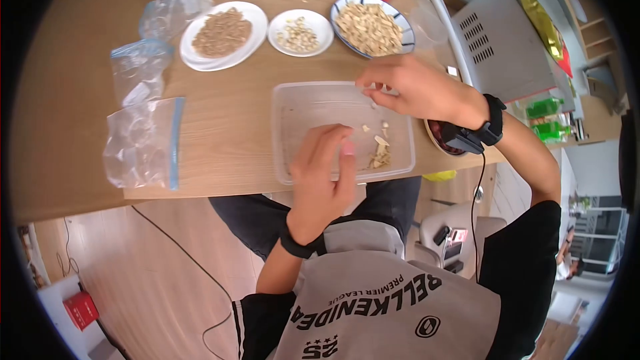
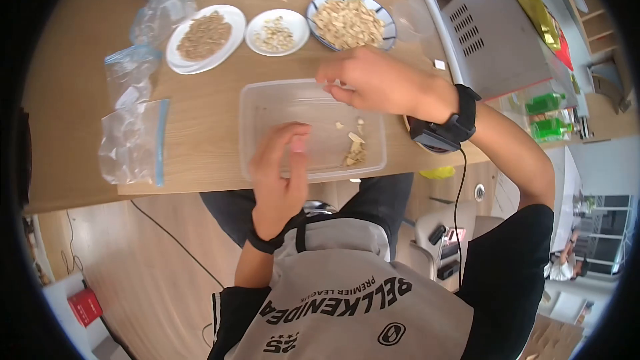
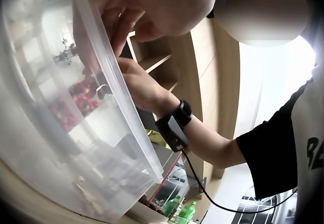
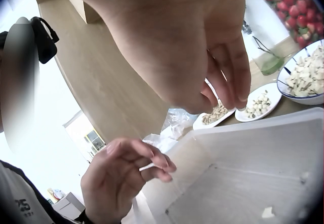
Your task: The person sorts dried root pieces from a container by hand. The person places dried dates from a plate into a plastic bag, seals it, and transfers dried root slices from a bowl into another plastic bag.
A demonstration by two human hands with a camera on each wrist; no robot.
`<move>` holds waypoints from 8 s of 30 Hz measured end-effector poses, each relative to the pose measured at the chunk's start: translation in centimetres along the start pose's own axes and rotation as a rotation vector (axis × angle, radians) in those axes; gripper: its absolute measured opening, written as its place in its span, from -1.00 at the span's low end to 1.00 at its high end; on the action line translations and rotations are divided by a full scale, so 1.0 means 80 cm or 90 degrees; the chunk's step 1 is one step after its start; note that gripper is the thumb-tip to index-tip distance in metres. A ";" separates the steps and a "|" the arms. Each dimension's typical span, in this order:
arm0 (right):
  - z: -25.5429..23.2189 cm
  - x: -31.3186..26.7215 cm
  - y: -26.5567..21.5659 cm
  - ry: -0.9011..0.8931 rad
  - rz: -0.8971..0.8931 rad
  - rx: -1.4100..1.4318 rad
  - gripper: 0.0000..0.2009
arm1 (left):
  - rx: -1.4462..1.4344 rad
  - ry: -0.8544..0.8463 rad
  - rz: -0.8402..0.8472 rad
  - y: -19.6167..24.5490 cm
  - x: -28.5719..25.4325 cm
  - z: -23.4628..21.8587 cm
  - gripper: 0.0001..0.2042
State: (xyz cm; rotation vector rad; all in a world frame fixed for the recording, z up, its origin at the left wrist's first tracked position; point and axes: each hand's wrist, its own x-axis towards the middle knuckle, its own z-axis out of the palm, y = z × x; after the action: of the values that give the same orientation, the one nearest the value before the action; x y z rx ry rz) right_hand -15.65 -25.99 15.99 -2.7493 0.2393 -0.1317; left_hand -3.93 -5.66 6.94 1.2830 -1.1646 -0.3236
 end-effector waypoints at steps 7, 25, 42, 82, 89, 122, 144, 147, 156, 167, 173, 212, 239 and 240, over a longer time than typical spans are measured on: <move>0.028 -0.033 -0.002 -0.309 -0.033 -0.062 -0.83 | 0.035 -0.024 0.038 -0.008 0.002 -0.004 -0.71; 0.093 -0.074 0.010 -0.281 -0.148 -0.030 -0.89 | 0.048 -0.032 0.013 -0.011 0.001 0.000 -0.72; 0.072 -0.055 0.016 -0.316 -0.038 -0.036 -0.90 | 0.052 -0.006 0.028 -0.008 0.001 0.002 -0.76; -0.075 -0.006 -0.005 0.354 -0.011 0.167 -0.76 | -1.119 0.085 -0.586 0.007 0.042 0.021 -0.46; -0.020 -0.020 0.025 0.251 0.066 0.007 -0.76 | -1.232 0.146 -0.509 0.010 0.032 0.020 -0.40; -0.025 -0.040 0.002 0.401 0.074 -0.238 -0.79 | -1.232 0.065 -0.476 0.011 0.020 0.026 -0.34; -0.016 -0.062 -0.049 0.444 -0.178 -0.168 -0.84 | -1.130 0.044 -0.423 0.020 0.020 0.029 -0.30; -0.033 -0.042 0.000 0.484 -0.021 -0.212 -0.84 | -1.145 0.041 -0.412 0.024 0.020 0.031 -0.28; 0.007 -0.042 -0.051 0.205 -0.075 0.042 -0.79 | -1.123 0.065 -0.459 0.028 0.019 0.030 -0.30; 0.024 -0.029 -0.045 0.164 -0.120 0.066 -0.82 | -1.060 0.048 -0.465 0.027 0.018 0.027 -0.32; 0.025 -0.024 -0.044 0.168 -0.148 0.097 -0.83 | -1.069 0.037 -0.446 0.024 0.017 0.024 -0.32; 0.030 0.227 0.031 0.158 -0.062 0.008 -0.83 | -1.130 0.106 -0.377 0.032 -0.002 -0.025 -0.35; 0.009 0.022 -0.101 -0.046 -0.243 0.059 -0.83 | -1.074 0.088 -0.428 0.029 0.008 -0.011 -0.38; -0.001 0.026 -0.100 -0.020 -0.211 0.088 -0.85 | -1.073 0.137 -0.462 0.029 0.009 -0.009 -0.38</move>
State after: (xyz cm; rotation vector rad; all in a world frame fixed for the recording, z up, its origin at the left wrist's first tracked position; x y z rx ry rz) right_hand -12.46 -19.08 19.16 -2.6282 -0.2278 -0.1847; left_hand -3.93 -5.07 9.39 0.1043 0.0669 -1.2965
